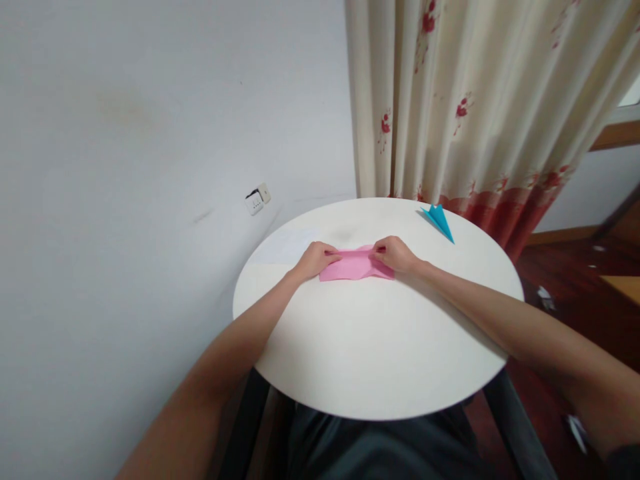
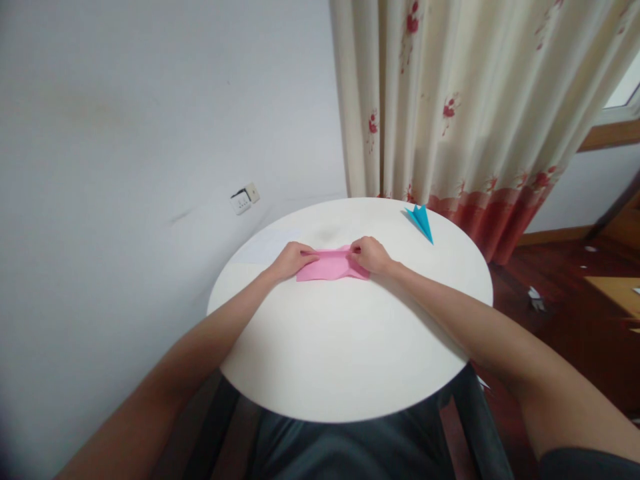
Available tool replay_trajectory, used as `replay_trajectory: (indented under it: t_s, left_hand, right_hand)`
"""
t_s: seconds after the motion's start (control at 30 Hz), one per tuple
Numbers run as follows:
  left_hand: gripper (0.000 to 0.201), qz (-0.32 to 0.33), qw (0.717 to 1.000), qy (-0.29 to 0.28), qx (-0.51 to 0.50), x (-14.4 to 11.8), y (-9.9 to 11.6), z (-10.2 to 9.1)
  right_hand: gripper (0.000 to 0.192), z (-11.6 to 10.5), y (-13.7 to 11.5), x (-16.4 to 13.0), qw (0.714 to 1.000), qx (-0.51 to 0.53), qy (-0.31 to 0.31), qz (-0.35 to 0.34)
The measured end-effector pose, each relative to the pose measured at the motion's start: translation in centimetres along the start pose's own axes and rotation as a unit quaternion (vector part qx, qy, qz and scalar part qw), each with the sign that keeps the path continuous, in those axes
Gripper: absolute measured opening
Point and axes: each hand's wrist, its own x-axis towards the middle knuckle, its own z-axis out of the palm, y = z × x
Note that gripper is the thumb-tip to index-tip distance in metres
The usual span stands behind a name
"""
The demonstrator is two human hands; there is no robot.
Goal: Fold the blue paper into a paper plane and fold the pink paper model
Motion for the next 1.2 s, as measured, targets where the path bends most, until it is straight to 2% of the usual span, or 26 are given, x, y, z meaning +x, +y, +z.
replay_trajectory:
  t_s: [0.07,0.1,0.17,0.23,0.3,0.37,0.47,0.53,0.63,0.73,0.77,0.83,0.9,1.0,1.13,1.2]
  left_hand:
    - [0.027,0.011,0.999,0.030,-0.026,0.2,0.4,-0.1]
    - [0.028,0.012,0.997,0.063,-0.044,0.3,0.6,-0.2]
    - [0.027,0.014,0.987,0.140,-0.075,0.5,1.1,-0.3]
    - [0.026,0.019,0.977,0.193,-0.091,0.6,1.4,-0.3]
    - [0.026,0.019,0.969,0.226,-0.097,0.7,1.5,-0.2]
    - [0.025,0.019,0.965,0.243,-0.093,0.9,1.3,0.1]
    - [0.023,0.023,0.969,0.243,-0.046,1.0,0.6,0.5]
    - [0.025,0.007,0.974,0.224,0.013,1.0,0.0,0.6]
    - [0.045,-0.009,0.977,0.185,0.109,0.6,-0.3,0.8]
    - [0.053,0.069,0.971,0.150,0.174,0.0,0.3,1.4]
    - [0.049,0.101,0.971,0.122,0.181,-0.2,0.7,1.8]
    - [0.039,0.141,0.973,0.032,0.178,-0.6,1.4,2.8]
    - [0.041,0.143,0.971,-0.065,0.179,-1.0,1.9,3.8]
    - [0.055,0.118,0.954,-0.164,0.219,-1.6,2.1,4.8]
    - [0.060,0.098,0.937,-0.218,0.254,-1.8,2.0,4.8]
    - [0.061,0.094,0.932,-0.226,0.266,-1.8,2.0,4.7]
  right_hand:
    - [0.021,-0.1,0.1,0.2,0.995,0.084,0.059,0.015]
    - [0.022,-0.1,0.1,0.4,0.987,0.128,0.095,0.028]
    - [0.026,-0.3,0.0,0.6,0.963,0.207,0.166,0.053]
    - [0.027,-0.4,-0.2,0.8,0.935,0.273,0.215,0.066]
    - [0.029,-0.4,-0.4,0.9,0.914,0.327,0.228,0.080]
    - [0.033,-0.4,-0.6,0.9,0.904,0.355,0.217,0.098]
    - [0.038,-0.1,-0.6,0.8,0.915,0.329,0.208,0.106]
    - [0.038,0.2,-0.2,0.7,0.931,0.290,0.200,0.095]
    - [0.035,0.8,1.1,0.8,0.955,0.230,0.168,0.083]
    - [0.034,1.3,2.3,0.8,0.978,0.147,0.134,0.060]
    - [0.034,1.4,2.6,0.7,0.984,0.117,0.125,0.050]
    - [0.037,1.5,2.8,0.5,0.991,0.065,0.110,0.033]
    - [0.042,1.3,2.6,0.2,0.995,0.018,0.090,0.037]
    - [0.053,1.0,1.5,-0.2,0.993,-0.077,0.072,0.053]
    - [0.050,1.4,-0.6,-0.7,0.984,-0.160,0.081,-0.010]
    - [0.049,2.1,-1.5,-0.8,0.986,-0.154,0.051,-0.045]
